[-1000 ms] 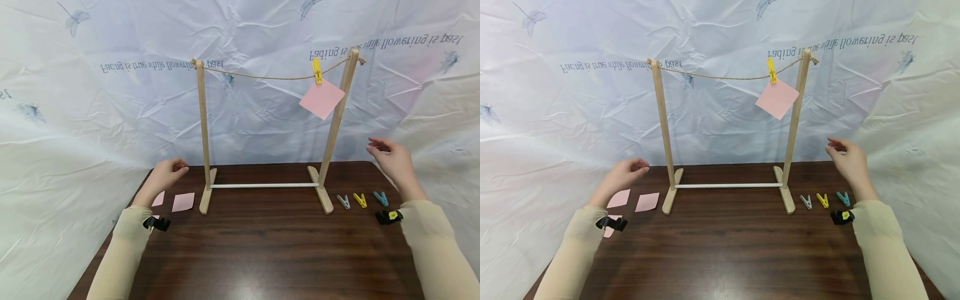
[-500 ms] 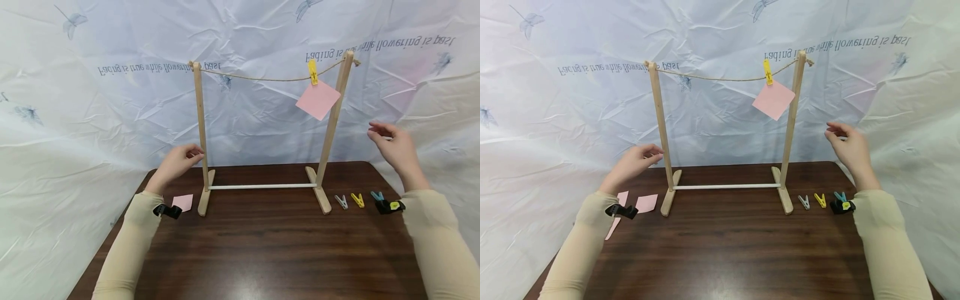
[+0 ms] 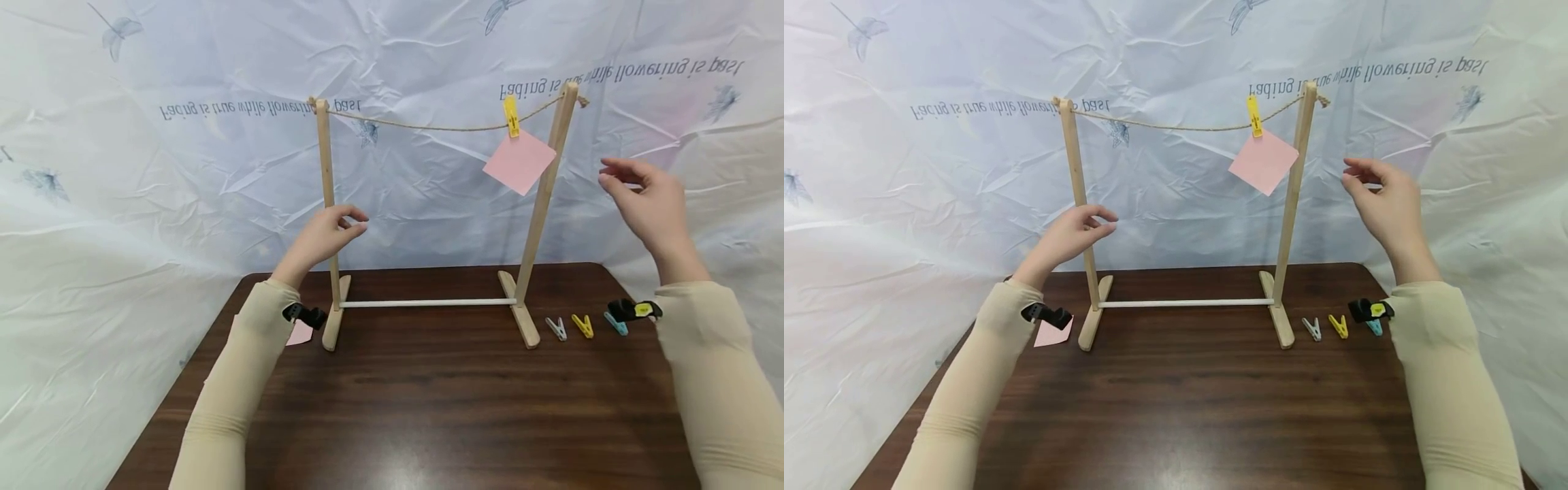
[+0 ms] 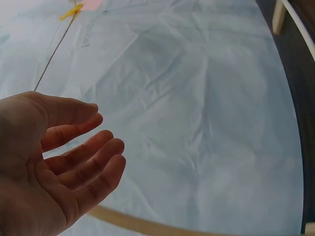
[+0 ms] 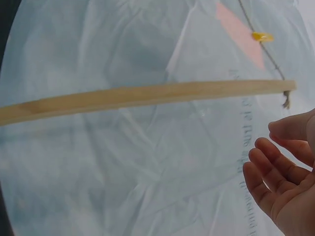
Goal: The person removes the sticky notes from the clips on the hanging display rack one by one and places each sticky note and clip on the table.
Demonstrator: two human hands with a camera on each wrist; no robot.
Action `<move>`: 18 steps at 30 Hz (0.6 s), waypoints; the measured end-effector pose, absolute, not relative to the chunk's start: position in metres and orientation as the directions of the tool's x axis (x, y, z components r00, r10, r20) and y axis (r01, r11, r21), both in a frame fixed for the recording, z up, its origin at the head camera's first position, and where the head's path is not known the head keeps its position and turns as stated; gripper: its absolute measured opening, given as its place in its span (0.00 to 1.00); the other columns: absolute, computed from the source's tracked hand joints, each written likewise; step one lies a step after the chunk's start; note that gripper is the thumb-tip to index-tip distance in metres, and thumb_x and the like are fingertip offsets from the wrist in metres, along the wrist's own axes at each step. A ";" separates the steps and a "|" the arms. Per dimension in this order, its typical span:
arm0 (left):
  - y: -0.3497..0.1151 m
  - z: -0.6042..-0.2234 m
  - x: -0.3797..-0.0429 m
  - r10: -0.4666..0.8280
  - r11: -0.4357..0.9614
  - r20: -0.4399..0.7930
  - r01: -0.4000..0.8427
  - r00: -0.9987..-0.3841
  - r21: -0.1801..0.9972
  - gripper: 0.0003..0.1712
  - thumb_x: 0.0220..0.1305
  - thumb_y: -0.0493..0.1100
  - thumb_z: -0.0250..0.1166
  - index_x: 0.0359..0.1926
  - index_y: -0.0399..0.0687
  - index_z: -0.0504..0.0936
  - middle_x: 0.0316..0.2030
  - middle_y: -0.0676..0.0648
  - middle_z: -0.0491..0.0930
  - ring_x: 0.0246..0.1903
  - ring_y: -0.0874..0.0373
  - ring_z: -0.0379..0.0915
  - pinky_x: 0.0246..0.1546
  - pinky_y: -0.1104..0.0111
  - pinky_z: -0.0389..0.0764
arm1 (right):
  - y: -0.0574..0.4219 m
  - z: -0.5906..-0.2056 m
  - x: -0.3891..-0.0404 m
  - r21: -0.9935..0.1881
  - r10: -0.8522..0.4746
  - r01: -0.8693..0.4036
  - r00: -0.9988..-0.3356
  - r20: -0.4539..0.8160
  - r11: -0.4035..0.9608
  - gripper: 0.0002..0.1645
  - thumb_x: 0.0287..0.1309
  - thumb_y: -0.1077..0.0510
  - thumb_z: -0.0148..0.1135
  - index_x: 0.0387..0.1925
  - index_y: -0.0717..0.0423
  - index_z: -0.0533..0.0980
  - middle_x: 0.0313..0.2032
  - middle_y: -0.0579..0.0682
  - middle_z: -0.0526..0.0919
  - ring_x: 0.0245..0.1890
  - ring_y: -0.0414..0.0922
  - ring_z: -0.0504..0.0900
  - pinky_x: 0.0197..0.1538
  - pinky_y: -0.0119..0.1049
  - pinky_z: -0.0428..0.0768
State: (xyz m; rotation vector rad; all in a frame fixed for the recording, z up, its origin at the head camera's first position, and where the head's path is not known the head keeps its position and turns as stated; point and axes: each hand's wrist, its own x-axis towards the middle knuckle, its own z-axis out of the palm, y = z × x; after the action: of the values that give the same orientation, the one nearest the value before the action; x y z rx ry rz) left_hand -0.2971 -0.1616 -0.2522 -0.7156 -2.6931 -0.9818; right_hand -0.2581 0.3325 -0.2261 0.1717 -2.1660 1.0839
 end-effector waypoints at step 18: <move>-0.096 -0.225 -0.320 0.370 0.404 0.434 0.563 -0.822 0.721 0.19 0.73 0.49 0.62 0.60 0.49 0.79 0.53 0.50 0.81 0.48 0.56 0.78 0.50 0.60 0.79 | 0.293 -0.160 -0.259 -0.657 0.155 -0.483 -0.726 0.670 0.579 0.19 0.68 0.54 0.62 0.59 0.48 0.82 0.41 0.33 0.81 0.46 0.31 0.76 0.46 0.22 0.70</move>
State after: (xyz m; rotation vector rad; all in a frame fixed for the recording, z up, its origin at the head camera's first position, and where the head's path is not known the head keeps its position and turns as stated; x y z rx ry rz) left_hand -0.3203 -0.0963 -0.2255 -0.8273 -2.4540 -1.3819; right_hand -0.2588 0.2934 -0.1596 0.2602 -2.1028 1.1567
